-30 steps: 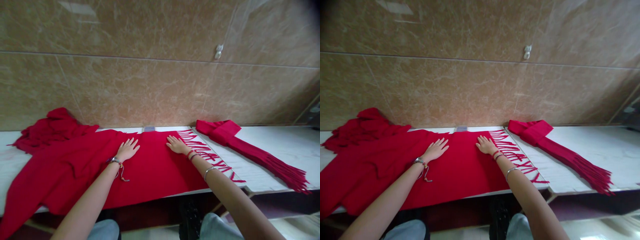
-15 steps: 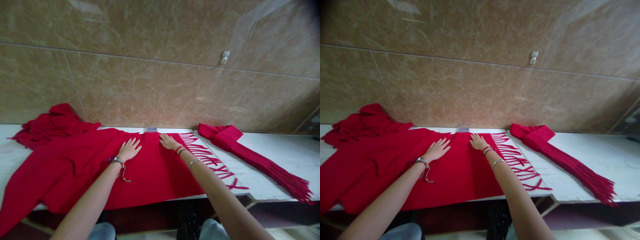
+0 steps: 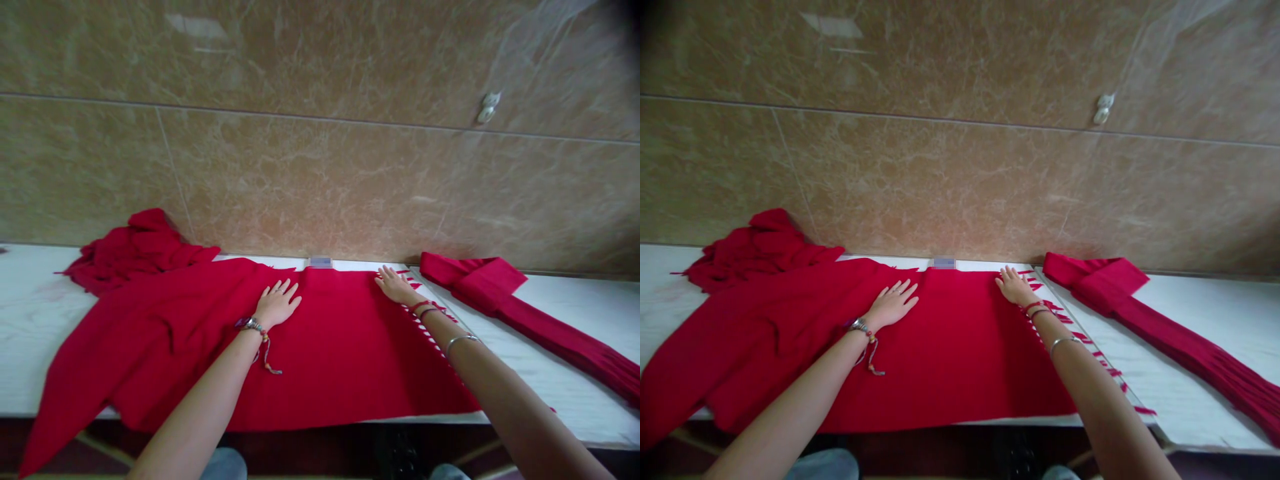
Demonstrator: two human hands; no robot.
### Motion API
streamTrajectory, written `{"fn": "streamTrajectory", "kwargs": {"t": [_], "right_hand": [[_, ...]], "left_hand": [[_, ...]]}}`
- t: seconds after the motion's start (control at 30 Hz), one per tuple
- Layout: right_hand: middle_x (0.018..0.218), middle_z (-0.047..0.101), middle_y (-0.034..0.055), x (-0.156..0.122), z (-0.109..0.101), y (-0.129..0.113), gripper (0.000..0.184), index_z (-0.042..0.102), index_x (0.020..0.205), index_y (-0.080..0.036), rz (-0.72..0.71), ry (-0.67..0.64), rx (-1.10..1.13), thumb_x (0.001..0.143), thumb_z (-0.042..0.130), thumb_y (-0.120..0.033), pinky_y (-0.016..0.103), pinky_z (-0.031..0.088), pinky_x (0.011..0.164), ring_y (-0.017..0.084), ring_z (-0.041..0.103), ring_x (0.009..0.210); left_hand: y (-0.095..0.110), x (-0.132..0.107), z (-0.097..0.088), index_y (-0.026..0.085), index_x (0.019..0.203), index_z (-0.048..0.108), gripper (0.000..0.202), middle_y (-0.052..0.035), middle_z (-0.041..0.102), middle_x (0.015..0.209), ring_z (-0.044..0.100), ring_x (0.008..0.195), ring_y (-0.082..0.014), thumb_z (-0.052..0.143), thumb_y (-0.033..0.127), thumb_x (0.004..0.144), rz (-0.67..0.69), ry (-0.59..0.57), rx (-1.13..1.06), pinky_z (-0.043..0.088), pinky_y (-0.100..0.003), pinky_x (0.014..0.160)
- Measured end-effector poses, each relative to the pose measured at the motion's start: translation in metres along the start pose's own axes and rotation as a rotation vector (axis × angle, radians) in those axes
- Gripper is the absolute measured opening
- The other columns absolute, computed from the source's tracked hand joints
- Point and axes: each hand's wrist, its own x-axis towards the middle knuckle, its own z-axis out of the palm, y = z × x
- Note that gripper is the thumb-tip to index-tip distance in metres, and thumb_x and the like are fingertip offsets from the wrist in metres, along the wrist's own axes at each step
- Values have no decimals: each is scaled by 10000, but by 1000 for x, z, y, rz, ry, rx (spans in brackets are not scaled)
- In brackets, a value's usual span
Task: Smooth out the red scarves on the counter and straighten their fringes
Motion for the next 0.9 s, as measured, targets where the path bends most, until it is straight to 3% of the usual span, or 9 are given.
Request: {"fn": "streamTrajectory", "kwargs": {"t": [0.1, 0.23, 0.57, 0.67, 0.77, 0.83, 0.9], "right_hand": [[1436, 246, 171, 8, -4, -23, 538, 282, 1367, -86, -41, 10, 92, 908, 230, -360, 503, 270, 1011, 284, 182, 1328], [1435, 267, 143, 11, -1, -45, 534, 304, 1361, -105, -209, -3, 118, 909, 231, -379, 490, 261, 1021, 272, 206, 1323], [1396, 358, 107, 5, 9, -43, 515, 371, 1333, -127, -216, -18, 161, 908, 227, -381, 450, 274, 1034, 236, 293, 1293], [1398, 354, 107, 4, 7, -45, 517, 371, 1333, -125, -221, -11, 153, 908, 228, -383, 441, 270, 1038, 232, 294, 1293], [1397, 354, 109, 3, 8, -45, 516, 369, 1333, -126, -224, -6, 140, 907, 228, -380, 445, 277, 1032, 233, 302, 1289], [1395, 357, 109, 3, 9, -45, 515, 370, 1332, -124, -226, -4, 132, 907, 226, -377, 445, 275, 1033, 234, 307, 1286], [1394, 359, 110, 3, 11, -45, 515, 374, 1329, -123, -220, 6, 127, 906, 227, -377, 443, 279, 1030, 235, 309, 1284]], "left_hand": [[1, -1, 1, 220, 1373, 308, 552, -50, 233, 1453, 209, 1327, -239, 220, 474, 891, 3, 16, 8, 183, -429, 1056], [2, -1, 2, 220, 1367, 320, 540, -52, 249, 1447, 212, 1327, -237, 224, 464, 895, 3, 40, 16, 186, -430, 1056], [6, -2, 3, 238, 1360, 331, 516, -54, 246, 1449, 208, 1328, -245, 254, 458, 899, -35, 11, -13, 201, -430, 1053], [5, -6, -6, 228, 1341, 367, 515, -80, 233, 1453, 198, 1329, -267, 286, 467, 893, -65, 27, 15, 206, -452, 1047], [-23, -9, -34, 220, 1307, 418, 491, -79, 228, 1457, 169, 1332, -300, 340, 444, 877, -93, 140, 122, 175, -496, 1049], [-61, -11, -59, 186, 1293, 430, 478, -98, 272, 1438, 198, 1319, -314, 364, 389, 865, -165, 233, 213, 184, -509, 1042], [-106, -16, -80, 138, 1293, 424, 518, -150, 317, 1405, 262, 1281, -352, 394, 390, 841, -330, 270, 251, 264, -521, 994]]}}
